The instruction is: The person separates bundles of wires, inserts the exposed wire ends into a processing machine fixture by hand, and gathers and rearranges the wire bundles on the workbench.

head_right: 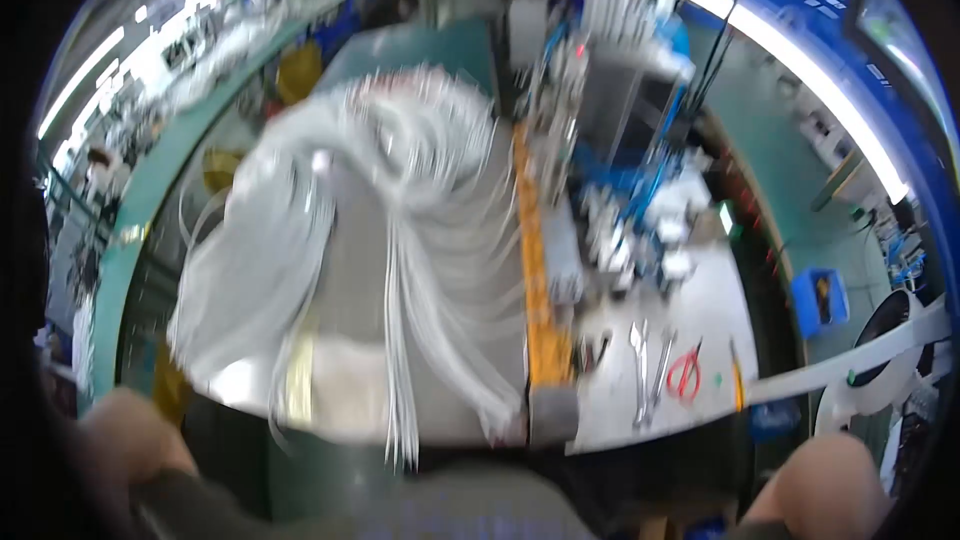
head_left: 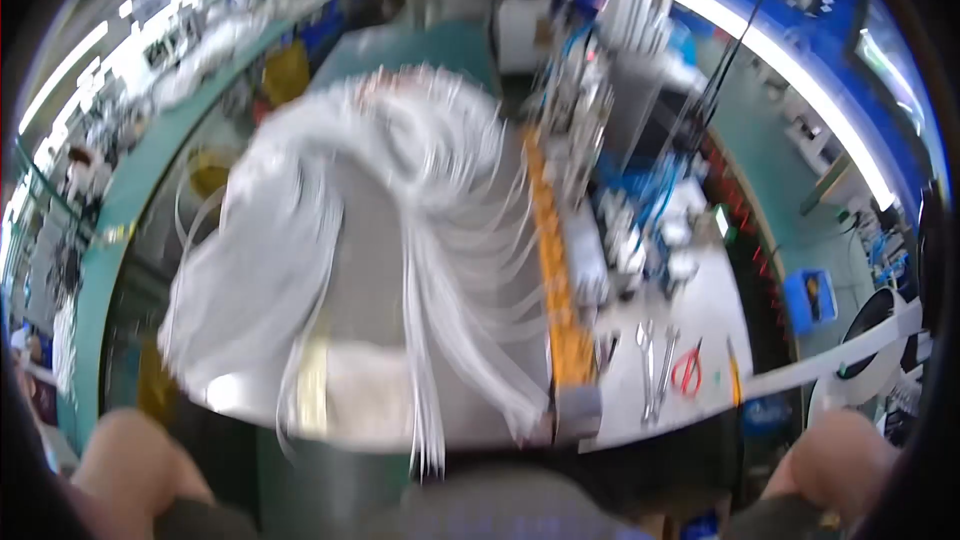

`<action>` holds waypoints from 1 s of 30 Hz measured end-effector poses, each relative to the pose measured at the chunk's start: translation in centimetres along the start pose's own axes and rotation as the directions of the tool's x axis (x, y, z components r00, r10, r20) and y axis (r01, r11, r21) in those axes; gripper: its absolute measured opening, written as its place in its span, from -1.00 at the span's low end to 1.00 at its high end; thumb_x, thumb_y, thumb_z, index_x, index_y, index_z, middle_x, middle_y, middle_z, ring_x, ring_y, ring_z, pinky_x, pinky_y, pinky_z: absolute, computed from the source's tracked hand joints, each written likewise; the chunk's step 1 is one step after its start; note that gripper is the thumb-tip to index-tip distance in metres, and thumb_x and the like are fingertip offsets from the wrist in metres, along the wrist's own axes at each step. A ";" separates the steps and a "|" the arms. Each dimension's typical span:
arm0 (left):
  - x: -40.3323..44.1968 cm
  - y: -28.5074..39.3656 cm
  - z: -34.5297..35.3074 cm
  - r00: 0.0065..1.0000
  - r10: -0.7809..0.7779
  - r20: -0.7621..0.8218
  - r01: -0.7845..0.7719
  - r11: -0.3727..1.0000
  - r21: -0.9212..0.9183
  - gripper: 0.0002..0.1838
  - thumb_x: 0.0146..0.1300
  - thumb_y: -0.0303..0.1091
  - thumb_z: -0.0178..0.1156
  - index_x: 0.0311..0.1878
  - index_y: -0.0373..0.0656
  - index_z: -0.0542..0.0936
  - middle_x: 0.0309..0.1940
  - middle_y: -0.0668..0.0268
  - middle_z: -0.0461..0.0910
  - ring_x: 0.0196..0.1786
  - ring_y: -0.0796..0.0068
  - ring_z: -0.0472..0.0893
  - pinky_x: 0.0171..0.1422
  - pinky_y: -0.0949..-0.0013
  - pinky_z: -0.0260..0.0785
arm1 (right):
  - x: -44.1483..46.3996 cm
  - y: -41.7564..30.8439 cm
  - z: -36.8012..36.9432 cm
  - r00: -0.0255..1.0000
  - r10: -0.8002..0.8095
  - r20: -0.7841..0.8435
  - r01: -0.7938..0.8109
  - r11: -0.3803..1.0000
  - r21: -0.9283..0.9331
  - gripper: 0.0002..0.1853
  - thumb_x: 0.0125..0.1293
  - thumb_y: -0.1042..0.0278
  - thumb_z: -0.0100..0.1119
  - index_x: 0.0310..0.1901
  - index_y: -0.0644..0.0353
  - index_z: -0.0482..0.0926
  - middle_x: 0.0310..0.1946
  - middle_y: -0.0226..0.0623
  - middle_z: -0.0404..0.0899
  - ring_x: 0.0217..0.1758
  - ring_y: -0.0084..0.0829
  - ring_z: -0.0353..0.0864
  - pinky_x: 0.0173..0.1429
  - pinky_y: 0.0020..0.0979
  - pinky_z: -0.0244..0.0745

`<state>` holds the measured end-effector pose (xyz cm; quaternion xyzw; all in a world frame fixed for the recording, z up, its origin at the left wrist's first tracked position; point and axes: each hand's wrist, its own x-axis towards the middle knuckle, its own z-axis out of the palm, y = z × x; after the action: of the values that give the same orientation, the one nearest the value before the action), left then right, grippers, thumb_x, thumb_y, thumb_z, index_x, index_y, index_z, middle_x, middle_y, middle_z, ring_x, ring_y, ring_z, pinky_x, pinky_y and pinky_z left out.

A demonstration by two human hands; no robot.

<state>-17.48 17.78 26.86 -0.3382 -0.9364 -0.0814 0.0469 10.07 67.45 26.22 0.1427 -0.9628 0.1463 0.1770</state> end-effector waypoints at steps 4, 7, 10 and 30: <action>-1.9 0.7 1.8 0.998 -0.060 0.000 0.060 0.998 -0.016 -0.55 0.14 -0.41 0.23 0.14 -0.23 0.47 -0.08 0.13 0.56 0.00 0.11 0.54 0.06 0.17 0.41 | -3.5 2.0 2.1 0.933 0.317 0.172 -0.338 0.934 0.117 -0.48 0.16 0.47 0.21 0.13 0.40 0.25 -0.20 -0.23 0.52 -0.27 -0.40 0.50 -0.19 -0.51 0.45; -2.0 1.4 4.9 0.998 -0.031 -0.050 0.029 0.999 -0.028 -0.54 0.15 -0.41 0.22 0.16 -0.22 0.46 -0.08 0.13 0.55 0.00 0.11 0.54 0.06 0.16 0.41 | -6.6 2.7 4.5 0.851 0.475 0.226 -0.513 0.844 0.156 -0.47 0.16 0.46 0.22 0.13 0.41 0.25 -0.21 -0.24 0.52 -0.27 -0.41 0.50 -0.18 -0.50 0.46; 0.4 0.4 4.9 0.999 -0.019 -0.028 0.016 0.996 -0.084 -0.53 0.15 -0.42 0.21 0.17 -0.21 0.45 -0.08 0.14 0.55 -0.01 0.11 0.54 0.05 0.16 0.41 | -8.8 2.6 3.8 0.728 0.575 0.373 -0.656 0.743 0.135 -0.47 0.16 0.46 0.22 0.13 0.41 0.25 -0.22 -0.25 0.53 -0.26 -0.42 0.50 -0.17 -0.50 0.46; 13.4 12.3 34.3 0.993 0.061 0.105 -0.006 0.886 -0.463 -0.28 0.17 -0.09 0.21 0.22 -0.45 0.25 0.02 -0.15 0.42 0.11 -0.09 0.46 0.15 0.02 0.34 | 4.0 3.7 29.1 0.936 0.107 0.335 -0.139 0.987 0.075 -0.46 0.26 0.14 0.19 0.13 0.41 0.43 0.07 0.24 0.46 0.16 0.15 0.40 0.29 -0.08 0.25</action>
<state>-21.01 41.75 -3.40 -0.3599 -0.8852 -0.2812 -0.0881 -3.45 60.26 0.85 0.1131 -0.9775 0.1780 -0.0036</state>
